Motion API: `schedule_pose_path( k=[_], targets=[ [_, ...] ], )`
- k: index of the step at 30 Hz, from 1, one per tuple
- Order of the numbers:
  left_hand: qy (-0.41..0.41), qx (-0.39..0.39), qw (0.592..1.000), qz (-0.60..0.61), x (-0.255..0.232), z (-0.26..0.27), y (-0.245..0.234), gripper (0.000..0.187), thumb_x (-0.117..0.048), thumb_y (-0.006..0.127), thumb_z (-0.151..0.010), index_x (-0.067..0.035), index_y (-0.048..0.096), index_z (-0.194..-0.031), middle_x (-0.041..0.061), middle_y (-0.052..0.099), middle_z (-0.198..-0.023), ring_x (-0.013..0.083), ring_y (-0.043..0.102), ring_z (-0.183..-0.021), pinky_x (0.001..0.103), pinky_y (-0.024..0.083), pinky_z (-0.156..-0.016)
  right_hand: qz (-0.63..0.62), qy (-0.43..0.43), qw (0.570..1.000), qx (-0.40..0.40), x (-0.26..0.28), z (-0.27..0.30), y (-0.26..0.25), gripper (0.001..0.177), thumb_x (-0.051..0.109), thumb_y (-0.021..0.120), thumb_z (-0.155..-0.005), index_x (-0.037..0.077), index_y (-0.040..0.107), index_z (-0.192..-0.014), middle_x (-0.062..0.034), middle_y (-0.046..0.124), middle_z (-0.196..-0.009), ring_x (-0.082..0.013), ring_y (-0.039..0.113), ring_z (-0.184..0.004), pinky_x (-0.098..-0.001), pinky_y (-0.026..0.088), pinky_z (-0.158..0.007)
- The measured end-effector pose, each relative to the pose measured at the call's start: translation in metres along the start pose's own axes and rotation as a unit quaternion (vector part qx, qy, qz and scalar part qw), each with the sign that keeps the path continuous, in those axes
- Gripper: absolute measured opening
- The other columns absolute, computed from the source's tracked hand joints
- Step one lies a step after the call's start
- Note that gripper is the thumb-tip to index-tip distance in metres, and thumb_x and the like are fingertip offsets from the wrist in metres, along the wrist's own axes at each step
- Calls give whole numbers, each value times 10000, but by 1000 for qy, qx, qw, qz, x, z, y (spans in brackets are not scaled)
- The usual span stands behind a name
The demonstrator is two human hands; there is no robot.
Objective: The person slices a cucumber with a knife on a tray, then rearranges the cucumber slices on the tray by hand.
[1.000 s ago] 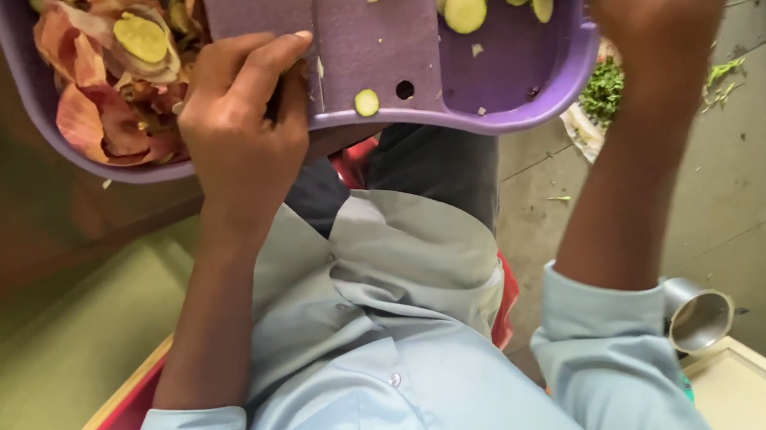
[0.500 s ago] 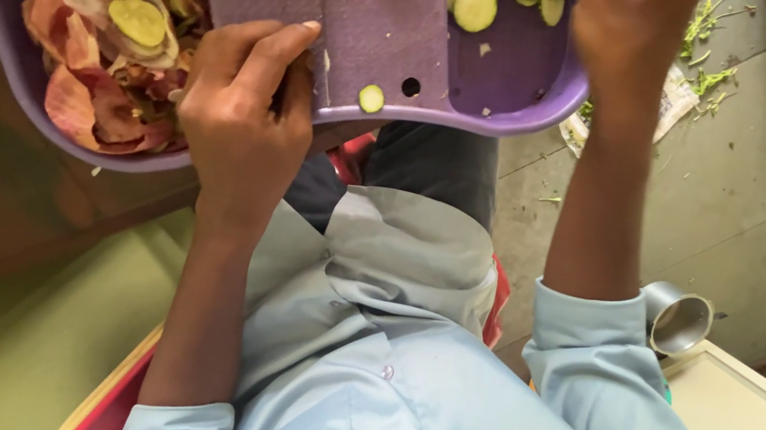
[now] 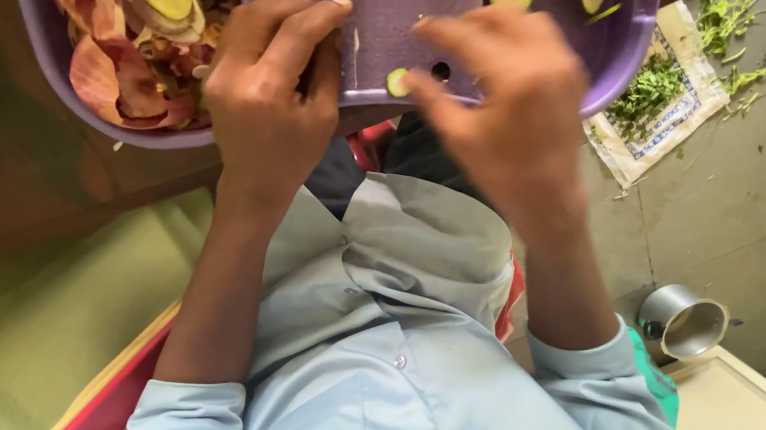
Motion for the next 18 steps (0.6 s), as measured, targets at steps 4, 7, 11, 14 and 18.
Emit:
schedule_pose_path(
  k=[4,7,11,14,18],
  targets=[
    [-8,0,1000,13,1,-2,-2,293,78,753,-972,-103,740,-1202,63,686,-1120,240,705,-992,335,586,-837,20,42,998,41,4,5,15,244,186,902,-871,103,789,-1070,-64,678,-996,-267,642,-944,-391,533,-809],
    [-7,-2,1000,18,0,0,-4,290,70,759,-975,-107,736,-1204,56,690,-1124,234,706,-966,332,589,-844,10,37,998,45,2,7,15,201,173,892,-866,95,767,-1003,-58,686,-992,-266,650,-957,-393,534,-806],
    [-4,-5,1000,21,0,-2,-4,292,60,771,-966,-104,736,-1204,67,691,-1121,245,706,-986,349,588,-866,12,53,998,28,-18,1,12,179,136,875,-899,69,757,-1015,-74,694,-968,-273,690,-908,-399,532,-774],
    [-6,-9,1000,23,-1,-2,-7,298,52,781,-954,-99,733,-1207,68,697,-1120,252,705,-1001,359,585,-879,-56,62,997,3,-37,-12,14,154,102,823,-926,51,729,-1038,-86,706,-968,-233,743,-816,-367,564,-735],
    [-6,-16,999,33,-3,-3,-8,298,49,784,-956,-98,728,-1209,69,699,-1123,251,710,-1016,364,587,-901,36,15,994,-103,-53,-36,8,92,97,791,-955,65,757,-1034,-87,754,-913,-272,747,-776,-390,551,-738]
  ],
)
Point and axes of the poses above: each hand's wrist, its own z-axis away from the middle knuckle, its own y-axis out of the palm, x = y × z, the point moved 7 cm from there along -z, towards the middle knuckle
